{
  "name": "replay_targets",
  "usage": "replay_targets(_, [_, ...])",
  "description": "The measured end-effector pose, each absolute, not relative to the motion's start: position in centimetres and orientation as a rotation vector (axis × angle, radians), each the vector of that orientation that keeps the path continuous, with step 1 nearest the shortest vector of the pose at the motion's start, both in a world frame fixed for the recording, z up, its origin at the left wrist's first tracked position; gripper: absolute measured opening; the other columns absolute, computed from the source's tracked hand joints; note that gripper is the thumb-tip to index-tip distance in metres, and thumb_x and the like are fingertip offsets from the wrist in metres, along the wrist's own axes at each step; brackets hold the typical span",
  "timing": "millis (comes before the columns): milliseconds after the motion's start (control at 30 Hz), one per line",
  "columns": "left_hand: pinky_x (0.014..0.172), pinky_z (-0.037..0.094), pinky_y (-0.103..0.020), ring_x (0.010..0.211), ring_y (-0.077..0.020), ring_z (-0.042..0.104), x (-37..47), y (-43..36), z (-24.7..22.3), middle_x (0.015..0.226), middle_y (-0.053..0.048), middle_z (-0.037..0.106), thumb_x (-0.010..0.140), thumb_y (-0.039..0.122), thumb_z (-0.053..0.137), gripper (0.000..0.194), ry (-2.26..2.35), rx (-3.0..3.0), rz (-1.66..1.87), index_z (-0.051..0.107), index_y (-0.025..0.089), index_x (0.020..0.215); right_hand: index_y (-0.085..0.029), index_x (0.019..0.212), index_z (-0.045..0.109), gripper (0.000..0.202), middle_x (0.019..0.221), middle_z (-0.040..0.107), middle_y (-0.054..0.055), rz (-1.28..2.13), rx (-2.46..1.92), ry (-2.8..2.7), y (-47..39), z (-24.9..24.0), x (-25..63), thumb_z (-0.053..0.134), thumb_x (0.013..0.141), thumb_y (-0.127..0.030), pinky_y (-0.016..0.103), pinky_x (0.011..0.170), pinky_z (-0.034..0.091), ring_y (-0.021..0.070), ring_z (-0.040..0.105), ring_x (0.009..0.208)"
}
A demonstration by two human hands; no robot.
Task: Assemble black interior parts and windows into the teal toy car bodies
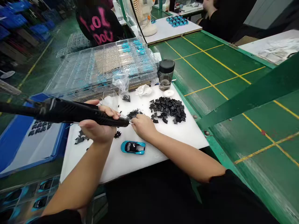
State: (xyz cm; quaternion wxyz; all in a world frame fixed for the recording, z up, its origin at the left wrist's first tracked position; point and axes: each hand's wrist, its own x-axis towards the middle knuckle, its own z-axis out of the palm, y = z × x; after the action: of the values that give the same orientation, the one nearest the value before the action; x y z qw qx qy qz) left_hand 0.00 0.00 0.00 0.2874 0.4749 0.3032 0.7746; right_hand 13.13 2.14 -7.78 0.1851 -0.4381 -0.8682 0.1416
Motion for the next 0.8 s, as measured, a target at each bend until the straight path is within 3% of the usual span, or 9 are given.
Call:
replay_targets(233, [0.052,0.053,-0.028,0.046,-0.0123,0.057,-0.9,-0.6,0.8,0.061,0.004,0.060,0.069,0.080,0.066,0.067,0.866,1.274,2.096,0.061,0.021,0.100,-0.016,0.102,0.076,0.020,0.095,0.065,0.012,0.406,-1.152,-2.474,1.7,-7.6,14.4,0.057,0.095,-0.020,0.037,0.077,0.042,0.0252,0.057,0.087])
replay_targets(333, [0.051,0.052,-0.027,0.046,-0.0120,0.057,-1.3,-0.9,0.8,0.061,0.004,0.060,0.069,0.081,0.065,0.067,0.851,1.266,2.067,0.062,0.022,0.101,-0.021,0.101,0.077,0.017,0.094,0.067,0.009,0.457,-1.049,-2.486,1.4,-7.3,15.2,0.062,0.093,-0.022,0.035,0.080,0.044,0.0225,0.058,0.086])
replay_targets(533, [0.051,0.054,-0.029,0.047,-0.0133,0.059,-1.6,-0.6,-0.3,0.062,0.002,0.061,0.069,0.079,0.066,0.068,0.844,1.271,1.974,0.062,0.020,0.103,-0.014,0.096,0.074,0.015,0.093,0.067,0.012,0.465,-1.116,-2.347,1.9,-7.3,16.0,0.060,0.093,-0.017,0.038,0.082,0.047,0.0250,0.059,0.089])
replay_targets(800, [0.051,0.055,-0.029,0.048,-0.0133,0.060,-1.2,-0.5,-1.0,0.063,0.002,0.063,0.070,0.075,0.070,0.065,0.845,1.268,1.919,0.062,0.019,0.102,-0.017,0.090,0.073,0.006,0.089,0.066,0.009,0.496,-1.014,-2.346,1.5,-7.7,15.3,0.067,0.087,-0.016,0.037,0.081,0.047,0.0237,0.059,0.086])
